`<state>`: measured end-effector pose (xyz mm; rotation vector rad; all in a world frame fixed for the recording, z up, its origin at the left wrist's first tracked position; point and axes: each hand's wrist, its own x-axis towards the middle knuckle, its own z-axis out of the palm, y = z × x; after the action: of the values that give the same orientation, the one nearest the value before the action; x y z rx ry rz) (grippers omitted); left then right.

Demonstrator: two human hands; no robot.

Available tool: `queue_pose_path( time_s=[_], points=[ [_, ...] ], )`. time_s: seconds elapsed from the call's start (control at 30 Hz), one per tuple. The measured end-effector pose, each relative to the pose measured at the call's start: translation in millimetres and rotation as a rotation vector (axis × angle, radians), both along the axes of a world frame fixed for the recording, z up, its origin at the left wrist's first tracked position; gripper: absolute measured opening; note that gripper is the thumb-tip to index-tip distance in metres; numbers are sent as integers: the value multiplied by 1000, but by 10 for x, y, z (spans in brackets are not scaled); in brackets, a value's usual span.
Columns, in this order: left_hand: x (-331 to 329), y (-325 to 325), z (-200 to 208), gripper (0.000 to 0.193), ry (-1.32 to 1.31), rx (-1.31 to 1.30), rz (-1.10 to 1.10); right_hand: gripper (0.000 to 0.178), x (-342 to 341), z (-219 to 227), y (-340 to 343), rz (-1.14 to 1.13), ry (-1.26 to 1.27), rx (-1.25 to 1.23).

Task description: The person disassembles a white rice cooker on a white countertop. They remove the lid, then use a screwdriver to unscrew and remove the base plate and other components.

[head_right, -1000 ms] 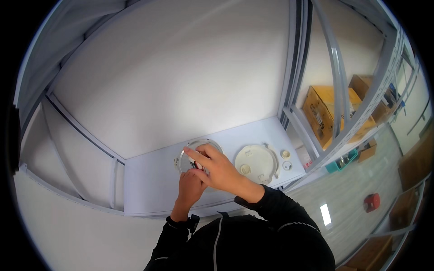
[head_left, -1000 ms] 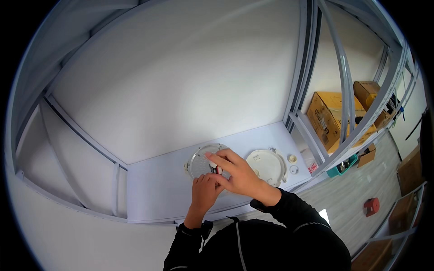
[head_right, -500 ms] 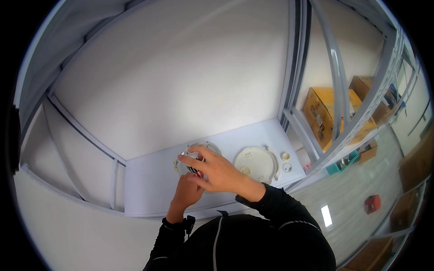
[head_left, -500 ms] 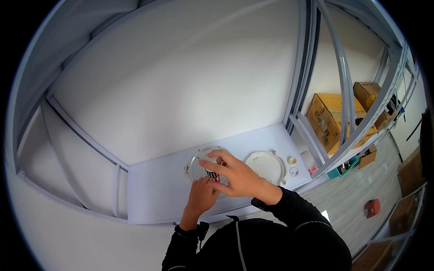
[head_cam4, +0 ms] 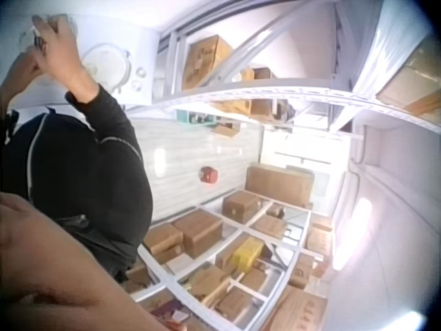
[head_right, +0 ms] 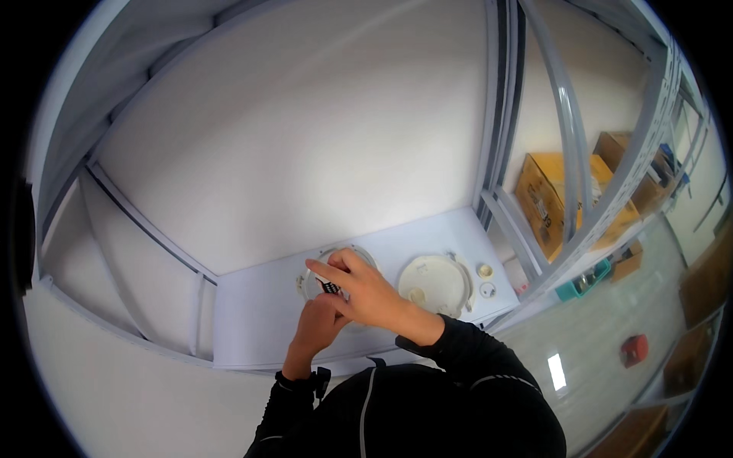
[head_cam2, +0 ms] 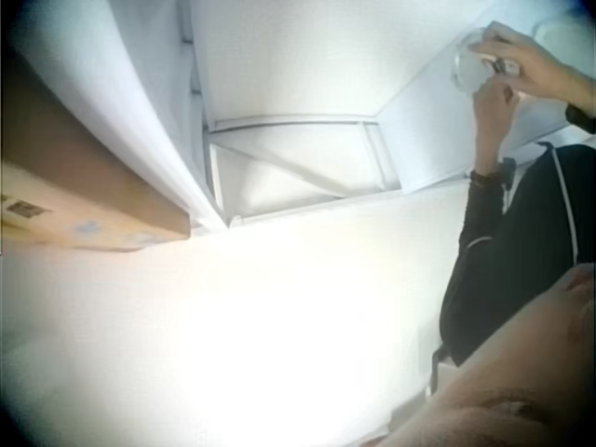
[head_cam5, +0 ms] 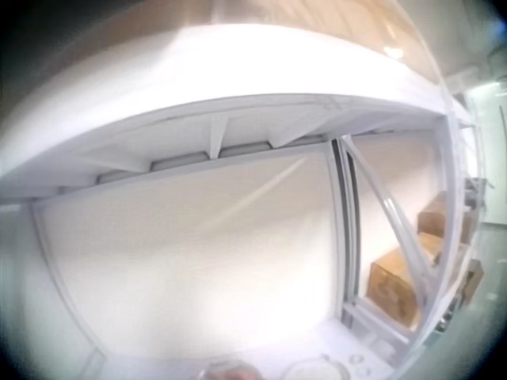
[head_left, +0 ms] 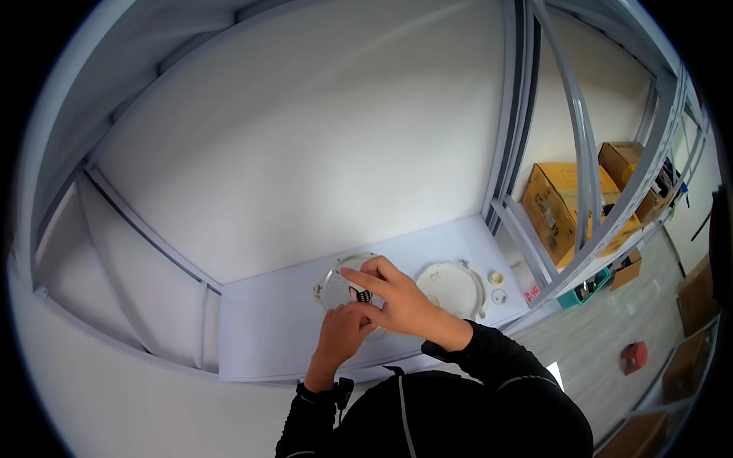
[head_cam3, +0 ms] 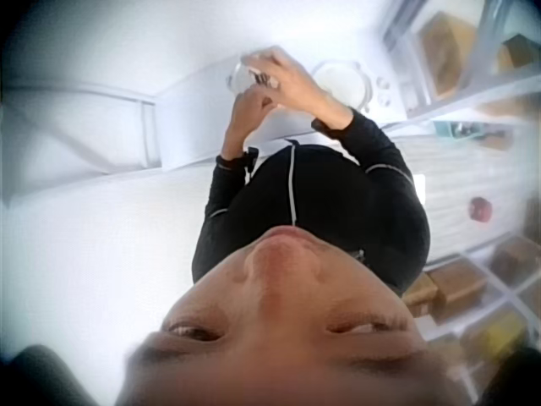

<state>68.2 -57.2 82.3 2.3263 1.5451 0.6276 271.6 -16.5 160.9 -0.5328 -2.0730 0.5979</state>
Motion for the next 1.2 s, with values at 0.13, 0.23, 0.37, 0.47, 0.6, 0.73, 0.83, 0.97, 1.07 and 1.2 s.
queue_pose_path(
  time_s=[0.13, 0.23, 0.37, 0.47, 0.6, 0.73, 0.83, 0.97, 1.07, 1.2],
  points=[
    [-24, 7, -84, 25, 82, 88, 25, 69, -67, -5, 2, 77, 87, -40],
    [-42, 30, -128, 26, 106, 97, 20, 72, -75, 37, -42, 68, 84, -63],
    [-9, 21, -38, 29, 83, 43, 6, 76, -21, 24, -35, -22, 16, 38],
    [21, -18, 1, 31, 24, 183, -10, 75, 42, -21, -24, -14, -42, -96],
    [37, -1, -40, 30, 162, 161, 26, 73, 40, -13, -35, -13, 84, -17],
    [30, 0, -34, 31, 166, 172, 21, 72, 73, 37, -53, -37, 67, -105],
    [12, -10, -13, 31, 166, 139, 24, 70, 83, 12, -28, -33, 56, -91],
    [19, 15, -72, 30, 136, 176, 25, 67, 72, 19, -26, 1, 39, -15],
    [33, 13, -100, 30, 92, 250, 29, 63, 50, 120, -56, 1, 59, 39],
    [26, -3, -116, 30, 100, 270, 23, 57, 54, 93, -71, -68, 5, -101]
  ],
)
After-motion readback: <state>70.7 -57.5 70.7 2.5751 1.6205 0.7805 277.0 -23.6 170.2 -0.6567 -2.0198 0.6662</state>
